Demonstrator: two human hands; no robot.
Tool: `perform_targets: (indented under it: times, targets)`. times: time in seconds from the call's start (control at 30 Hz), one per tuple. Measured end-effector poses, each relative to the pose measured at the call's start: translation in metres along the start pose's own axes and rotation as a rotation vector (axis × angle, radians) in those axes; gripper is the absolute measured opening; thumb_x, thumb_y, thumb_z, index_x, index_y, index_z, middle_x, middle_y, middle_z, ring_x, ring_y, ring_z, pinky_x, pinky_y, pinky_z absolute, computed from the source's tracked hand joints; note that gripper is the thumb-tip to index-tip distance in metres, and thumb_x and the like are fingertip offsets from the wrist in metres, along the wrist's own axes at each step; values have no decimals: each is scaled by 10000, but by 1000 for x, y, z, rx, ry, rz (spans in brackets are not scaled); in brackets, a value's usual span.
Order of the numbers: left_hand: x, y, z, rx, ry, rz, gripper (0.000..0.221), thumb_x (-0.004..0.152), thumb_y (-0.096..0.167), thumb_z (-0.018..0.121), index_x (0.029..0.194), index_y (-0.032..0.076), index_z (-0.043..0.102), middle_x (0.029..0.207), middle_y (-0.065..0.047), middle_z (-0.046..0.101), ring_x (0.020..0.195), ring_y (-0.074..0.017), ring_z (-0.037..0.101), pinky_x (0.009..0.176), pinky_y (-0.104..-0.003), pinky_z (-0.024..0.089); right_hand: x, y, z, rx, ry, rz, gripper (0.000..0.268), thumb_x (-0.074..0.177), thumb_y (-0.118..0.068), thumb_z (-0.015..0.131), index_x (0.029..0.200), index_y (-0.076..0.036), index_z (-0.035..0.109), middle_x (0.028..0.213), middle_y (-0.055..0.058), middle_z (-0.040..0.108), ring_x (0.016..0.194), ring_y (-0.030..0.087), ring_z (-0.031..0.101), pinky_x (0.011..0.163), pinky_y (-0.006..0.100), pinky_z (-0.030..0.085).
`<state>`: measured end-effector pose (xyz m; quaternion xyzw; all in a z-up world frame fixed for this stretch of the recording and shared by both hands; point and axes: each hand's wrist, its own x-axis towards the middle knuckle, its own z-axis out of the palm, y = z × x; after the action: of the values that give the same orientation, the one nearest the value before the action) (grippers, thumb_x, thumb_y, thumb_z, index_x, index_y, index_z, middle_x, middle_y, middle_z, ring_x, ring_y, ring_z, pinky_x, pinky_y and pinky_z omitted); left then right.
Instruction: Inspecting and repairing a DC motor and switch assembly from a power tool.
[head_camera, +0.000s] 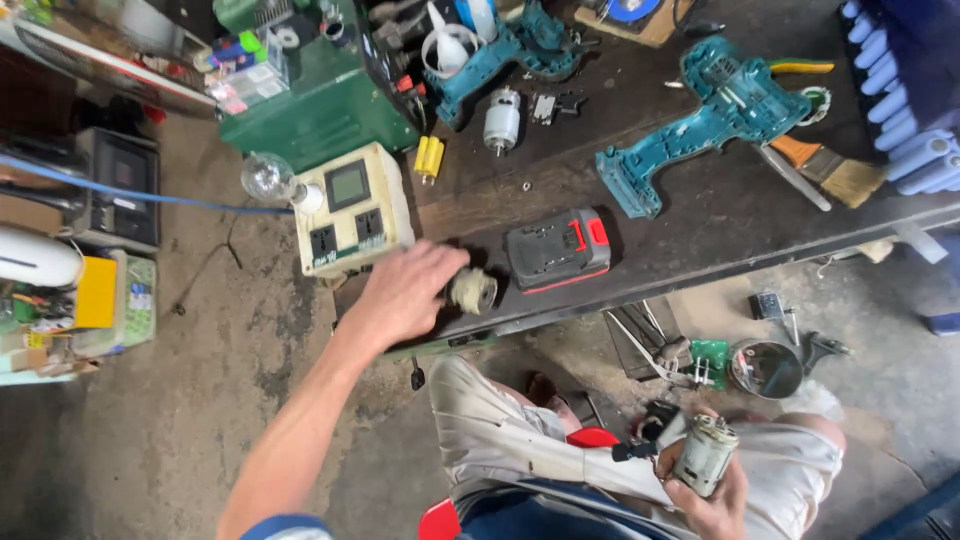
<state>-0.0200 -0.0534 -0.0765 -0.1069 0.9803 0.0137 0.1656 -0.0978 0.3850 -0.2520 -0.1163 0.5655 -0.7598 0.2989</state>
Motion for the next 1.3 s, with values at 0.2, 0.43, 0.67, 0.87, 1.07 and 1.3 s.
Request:
perform_targets:
  times: [0.2,0.43,0.67,0.87,1.07,1.3]
  targets:
    - [24,-1,-50,-319,76,-28,636,808,115,859,1359,76,544,1227,-205,654,1084,-316,653,865,-444,590,-11,9,2,124,50,-49,1019,669,-224,822,1535,12,338,716,164,631,545,158,566,449,236,433]
    - [88,-24,-56,-147,126,-160,696,782,129,825,1411,87,528,1201,-168,676,1053,-339,647,831,-507,559,-21,8,-2,-36,25,-114,1009,698,-325,821,1519,13,341,691,122,629,539,150,565,472,241,454]
    - [127,-29,-16,-37,227,-234,605,725,191,810,1270,45,592,931,-123,672,855,-354,646,650,-501,550,-20,2,-6,289,-38,-66,970,811,-436,894,1504,-69,323,831,175,681,608,158,639,494,222,526]
    - [101,-22,-15,-64,385,-228,911,743,340,937,1453,30,458,1315,-180,556,1160,-380,561,929,-537,532,14,-52,14,600,-205,-55,705,914,-226,888,1423,-77,424,970,287,727,720,304,743,576,329,661]
    - [44,15,-2,-379,874,-66,433,972,220,729,1292,-32,583,1229,-182,577,1154,-355,581,918,-464,536,47,-120,42,326,-275,-273,539,930,-223,806,1287,-11,462,1024,346,713,710,298,807,522,288,677]
    - [8,57,12,-657,926,74,240,1014,124,640,1223,7,644,1188,-170,613,943,-258,661,804,-366,570,105,-210,109,192,-416,-436,508,975,-209,795,1358,-50,502,1057,190,730,845,278,831,763,361,803]
